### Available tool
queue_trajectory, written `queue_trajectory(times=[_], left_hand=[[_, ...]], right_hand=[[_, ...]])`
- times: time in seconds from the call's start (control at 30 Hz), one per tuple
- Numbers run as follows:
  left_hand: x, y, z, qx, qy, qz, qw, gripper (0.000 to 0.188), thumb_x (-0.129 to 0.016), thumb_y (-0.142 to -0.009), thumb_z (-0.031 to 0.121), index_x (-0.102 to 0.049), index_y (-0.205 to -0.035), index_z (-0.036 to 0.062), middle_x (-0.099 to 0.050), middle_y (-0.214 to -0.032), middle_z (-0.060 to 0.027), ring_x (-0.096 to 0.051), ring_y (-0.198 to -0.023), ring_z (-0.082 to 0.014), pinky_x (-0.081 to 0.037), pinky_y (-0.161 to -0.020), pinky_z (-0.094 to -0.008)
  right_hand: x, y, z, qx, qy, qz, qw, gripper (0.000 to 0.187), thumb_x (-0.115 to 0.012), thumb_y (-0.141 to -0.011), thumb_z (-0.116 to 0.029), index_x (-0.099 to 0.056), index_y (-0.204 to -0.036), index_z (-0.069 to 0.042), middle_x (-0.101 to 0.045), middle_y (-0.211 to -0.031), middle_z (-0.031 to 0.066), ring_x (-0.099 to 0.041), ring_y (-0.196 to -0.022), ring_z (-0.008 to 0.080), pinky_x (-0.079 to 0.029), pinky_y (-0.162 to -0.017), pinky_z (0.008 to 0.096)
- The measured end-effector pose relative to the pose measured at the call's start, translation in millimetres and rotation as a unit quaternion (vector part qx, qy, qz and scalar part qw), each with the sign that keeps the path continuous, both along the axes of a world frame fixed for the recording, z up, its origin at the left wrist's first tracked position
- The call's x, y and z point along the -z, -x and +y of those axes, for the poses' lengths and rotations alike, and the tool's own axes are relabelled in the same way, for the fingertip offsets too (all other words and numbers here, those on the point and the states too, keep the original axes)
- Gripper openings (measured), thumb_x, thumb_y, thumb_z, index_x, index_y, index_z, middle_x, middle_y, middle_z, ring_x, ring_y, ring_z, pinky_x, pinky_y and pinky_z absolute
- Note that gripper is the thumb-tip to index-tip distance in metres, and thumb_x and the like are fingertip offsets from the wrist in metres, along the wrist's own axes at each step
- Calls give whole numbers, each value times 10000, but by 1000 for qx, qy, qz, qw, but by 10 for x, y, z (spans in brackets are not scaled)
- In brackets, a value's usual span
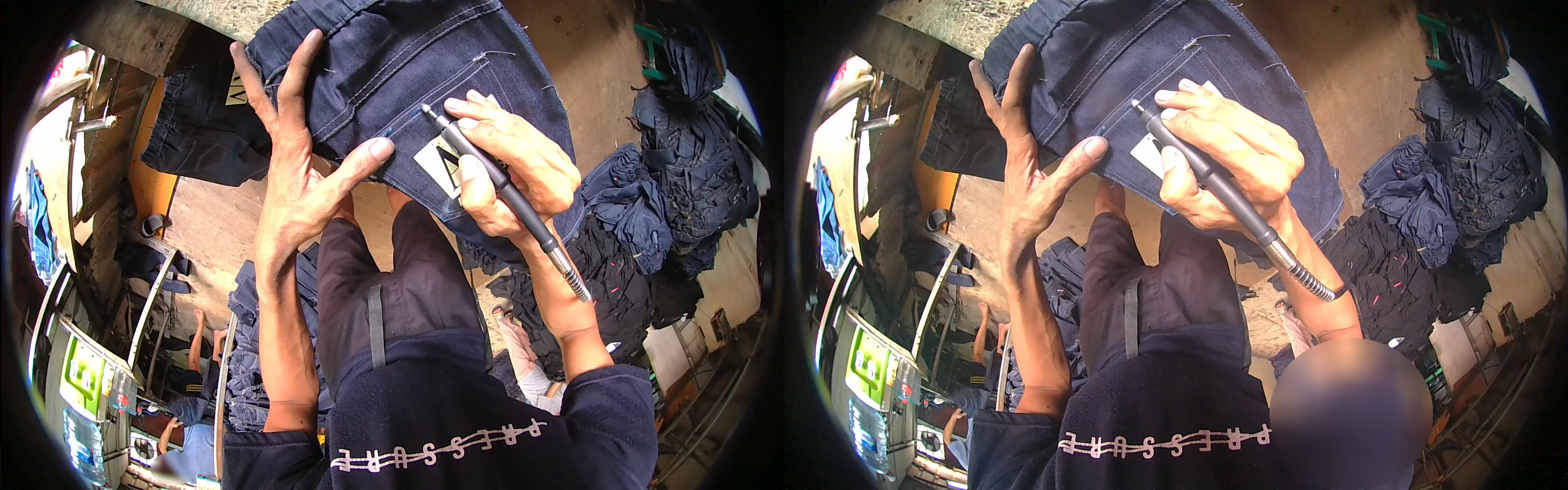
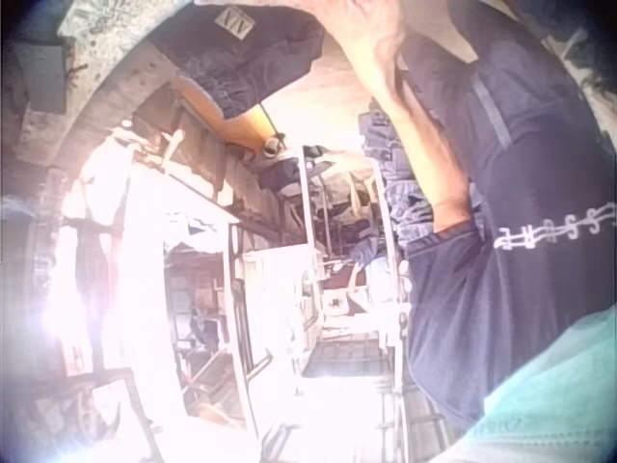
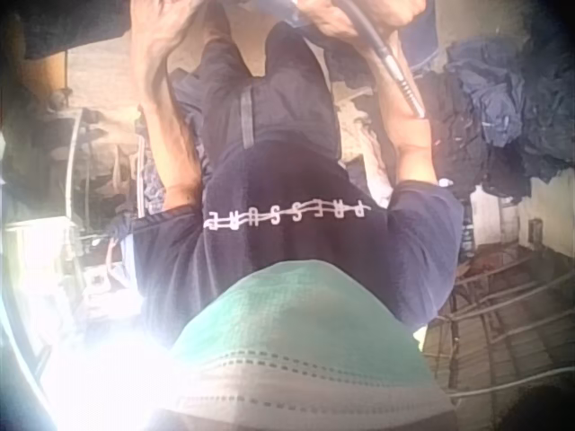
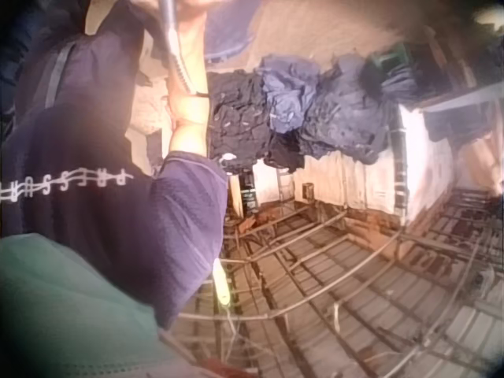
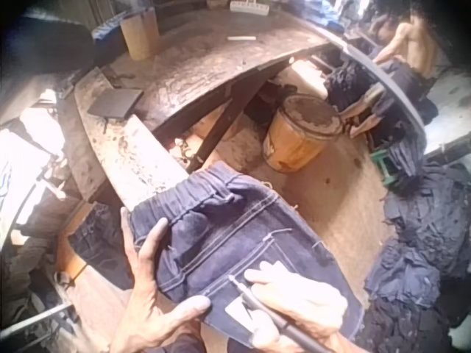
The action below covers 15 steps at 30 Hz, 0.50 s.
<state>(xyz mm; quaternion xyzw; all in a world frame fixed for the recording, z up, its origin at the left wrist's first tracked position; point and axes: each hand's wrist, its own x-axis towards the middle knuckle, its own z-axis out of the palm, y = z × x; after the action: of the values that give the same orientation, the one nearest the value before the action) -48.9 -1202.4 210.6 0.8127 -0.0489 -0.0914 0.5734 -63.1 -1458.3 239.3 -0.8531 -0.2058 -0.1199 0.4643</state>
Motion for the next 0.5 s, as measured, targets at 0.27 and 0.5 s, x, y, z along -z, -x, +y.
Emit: queue_trajectory(times=[0.27, 0.5], left_hand=[[20, 4, 6, -2, 6, 5, 1000, 1174, -992, -738, 473, -389, -1727, 279, 204, -1822, -218, -178, -1690, -409, -316, -1338, -560], [-1, 2, 15, 1, -23, 0, 1000, 1149, -981, -753, 477, -398, -1724, 282, 193, -1828, -210, -169, -1696, -392, -309, -1338, -561]], right_hand=[[73, -29, 15, 35, -20, -25, 999, 271, -760, -722, -32, -775, -976, 61, -821, -964, 219, -837, -958, 360, -665, -972, 469], [31, 2, -60, 9, -27, 20, 999, 274, -669, -891, -8, -729, -1111, 145, -783, -1091, 340, -802, -1082, 430, -604, -1071, 556]])
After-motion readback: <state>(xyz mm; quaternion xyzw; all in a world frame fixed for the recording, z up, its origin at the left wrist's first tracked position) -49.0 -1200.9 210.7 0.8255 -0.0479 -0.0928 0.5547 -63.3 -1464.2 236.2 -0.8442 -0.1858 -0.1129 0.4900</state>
